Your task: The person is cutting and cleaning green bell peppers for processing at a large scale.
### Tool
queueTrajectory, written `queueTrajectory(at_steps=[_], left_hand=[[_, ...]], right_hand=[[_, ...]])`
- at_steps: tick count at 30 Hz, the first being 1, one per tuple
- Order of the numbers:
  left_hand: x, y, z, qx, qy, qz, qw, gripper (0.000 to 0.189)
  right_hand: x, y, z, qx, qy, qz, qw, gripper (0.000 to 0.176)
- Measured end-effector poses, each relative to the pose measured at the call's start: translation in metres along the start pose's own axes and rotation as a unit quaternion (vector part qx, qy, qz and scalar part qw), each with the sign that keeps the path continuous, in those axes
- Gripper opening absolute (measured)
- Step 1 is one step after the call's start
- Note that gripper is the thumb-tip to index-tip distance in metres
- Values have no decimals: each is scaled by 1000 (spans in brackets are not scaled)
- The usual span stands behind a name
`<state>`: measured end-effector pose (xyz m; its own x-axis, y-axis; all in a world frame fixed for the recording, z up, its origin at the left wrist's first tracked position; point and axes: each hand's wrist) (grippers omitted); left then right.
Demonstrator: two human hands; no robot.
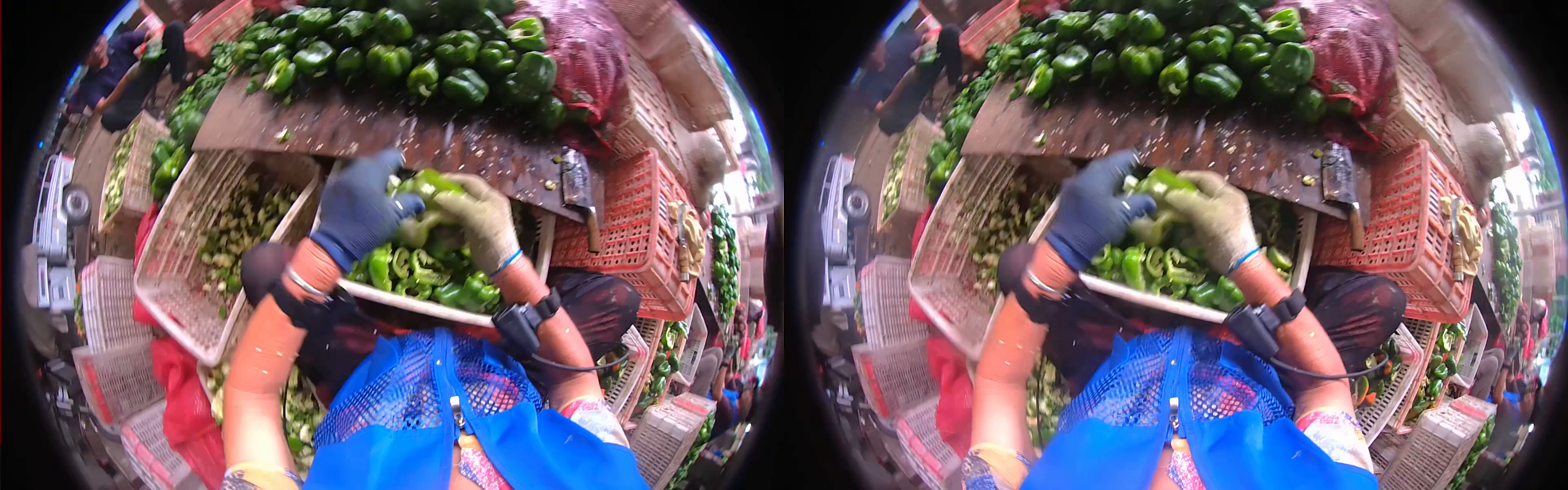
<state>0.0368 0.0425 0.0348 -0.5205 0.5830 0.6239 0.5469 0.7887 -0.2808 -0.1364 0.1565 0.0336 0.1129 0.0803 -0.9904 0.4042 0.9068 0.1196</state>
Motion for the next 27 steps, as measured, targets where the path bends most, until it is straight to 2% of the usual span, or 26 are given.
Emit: queueTrajectory(at_steps=[1, 2, 3, 4, 7, 8, 9, 10, 11, 12, 13, 16, 18, 19, 20, 21, 22, 23, 24, 25, 26, 27], left_hand=[[10, -3, 16, -8, -26, 16, 1000, 46], [2, -5, 38, 7, 24, 50, 998, 41], [4, -8, 49, 8, 44, 43, 998, 35], [4, -8, 59, 11, 47, 61, 997, 38], [6, -5, 76, -43, 44, 57, 996, 45], [5, -5, 80, -59, 29, 41, 997, 47], [2, -4, 83, -99, -38, 19, 994, 57], [7, -10, 76, -203, -92, -32, 974, 67], [2, -9, 78, -201, -96, -5, 975, 70], [-2, -8, 80, -196, -101, 22, 975, 73], [5, -14, 72, -242, -107, 2, 964, 74], [2, -15, 74, -263, -14, -25, 964, 73], [1, -18, 77, -270, 6, -49, 962, 65], [1, -19, 77, -269, 7, -55, 961, 63], [1, -19, 77, -271, 10, -60, 961, 61], [-7, -15, 81, -199, 34, -8, 979, 54], [-6, -15, 77, -180, 58, -26, 982, 53], [-4, -19, 71, -161, 84, -42, 982, 52], [-4, -24, 69, -140, 112, -57, 982, 51], [-9, -24, 69, -95, 129, -45, 986, 48], [-10, -25, 68, -110, 190, -99, 971, 45], [-6, -30, 66, -100, 231, -105, 962, 43]], right_hand=[[2, 2, -5, -34, -32, 28, 999, 44], [5, 3, -6, -41, -19, 0, 999, 44], [9, 4, -10, -27, -6, 10, 1000, 46], [14, 6, -15, -14, 6, 23, 1000, 47], [17, 0, -37, -66, 169, 56, 982, 53], [4, -8, -48, -130, 328, 13, 936, 51], [0, -23, -62, -97, 362, -63, 925, 53], [-5, -40, -77, -66, 393, -136, 907, 55], [-9, -68, -96, 24, 437, -226, 870, 59], [-21, -101, -110, 87, 469, -262, 839, 65], [-33, -134, -124, 154, 499, -290, 802, 71], [-56, -229, -146, 228, 564, -204, 767, 91], [-51, -265, -134, 277, 610, -113, 734, 95], [-51, -272, -126, 283, 611, -82, 734, 95], [-49, -276, -128, 286, 587, -110, 749, 93], [-45, -279, -135, 288, 563, -136, 762, 92], [-44, -276, -143, 290, 540, -160, 773, 90], [-48, -271, -158, 268, 455, -191, 827, 82], [-42, -261, -165, 302, 326, -250, 860, 65], [-46, -239, -173, 200, 121, -224, 946, 62], [-46, -214, -176, 93, -60, -202, 973, 60], [-49, -187, -177, 4, -230, -137, 963, 59]])
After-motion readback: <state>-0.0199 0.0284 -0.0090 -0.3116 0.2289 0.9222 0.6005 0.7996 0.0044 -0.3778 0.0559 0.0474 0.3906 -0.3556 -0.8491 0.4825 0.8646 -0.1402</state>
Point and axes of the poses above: each hand's wrist, its own y-axis away from the middle knuckle, its own z-axis out of the palm, x = y × z, and after that the axes turned 9 degrees about -z, right-handed
